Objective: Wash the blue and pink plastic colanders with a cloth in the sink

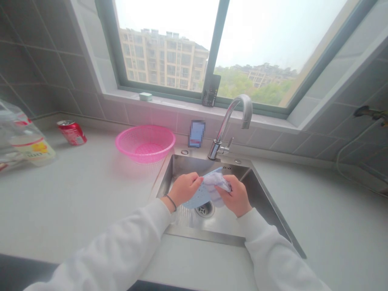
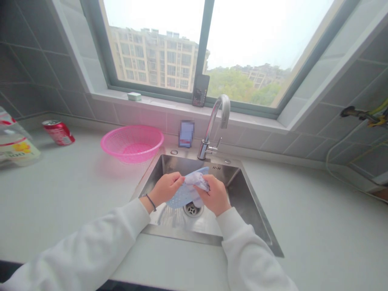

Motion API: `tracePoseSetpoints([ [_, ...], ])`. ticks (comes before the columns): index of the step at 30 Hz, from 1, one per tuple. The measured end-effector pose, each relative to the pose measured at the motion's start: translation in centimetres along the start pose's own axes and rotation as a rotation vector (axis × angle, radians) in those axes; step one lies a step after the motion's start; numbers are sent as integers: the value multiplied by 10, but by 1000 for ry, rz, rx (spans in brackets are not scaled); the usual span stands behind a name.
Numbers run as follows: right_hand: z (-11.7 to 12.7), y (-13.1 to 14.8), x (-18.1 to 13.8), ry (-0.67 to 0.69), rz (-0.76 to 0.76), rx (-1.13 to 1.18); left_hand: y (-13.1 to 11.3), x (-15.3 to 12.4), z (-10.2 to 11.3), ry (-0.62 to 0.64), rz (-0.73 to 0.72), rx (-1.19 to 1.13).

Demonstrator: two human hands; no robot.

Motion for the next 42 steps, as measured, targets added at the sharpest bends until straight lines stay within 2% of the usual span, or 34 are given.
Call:
tracePoseSetpoints([
  [5, 20, -30, 5, -174, -201, -66, -4, 0, 0, 8, -17, 15],
  [7, 24, -36, 4, -213, -231, -93, -4, 0, -1, 3, -13, 0],
  [10, 17, -25, 2, -170, -173, -84, -2, 1, 0, -14, -1, -15],
  [14, -1, 2, -2, 16, 32, -58, 0, 1, 0, -21, 9, -24],
  [16, -2, 5, -2, 48, 79, -50, 0, 0, 0, -12, 3, -20],
  [18, 4, -4, 1, -17, 16, -43, -1, 1, 0, -7, -1, -15],
  [21, 17, -24, 3, -169, -156, -48, -1, 1, -1, -18, 12, -29],
  [24, 20, -29, 1, -225, -208, -55, 0, 1, -1, -43, 21, -50],
  [26, 14, -19, -1, -195, -146, -40, 0, 1, -2, -61, 20, -64],
  [29, 1, 3, -5, -42, 43, -21, 1, 2, -2, -64, 13, -76],
  [31, -2, 9, -5, 30, 106, -13, 0, 2, -2, -42, 2, -65],
  [33, 4, 2, -2, -12, 48, -1, -1, 2, 0, -24, -10, -46],
  [38, 26, -30, 2, -247, -216, -35, -2, 1, 2, -23, -19, -63],
  [40, 23, -29, 2, -260, -217, -46, -1, 1, 1, -31, -15, -66],
  [42, 13, -18, 0, -217, -141, -34, 2, 1, 0, -45, 1, -61],
])
Point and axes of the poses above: each hand's wrist, its own x-axis towards the middle knuckle, its own z-axis out of the back of the hand, y = z × x, the point moved 3 cm from there along x, towards the middle knuckle, and after that the axes turned 13 degrees about y, right-handed, at the moved point
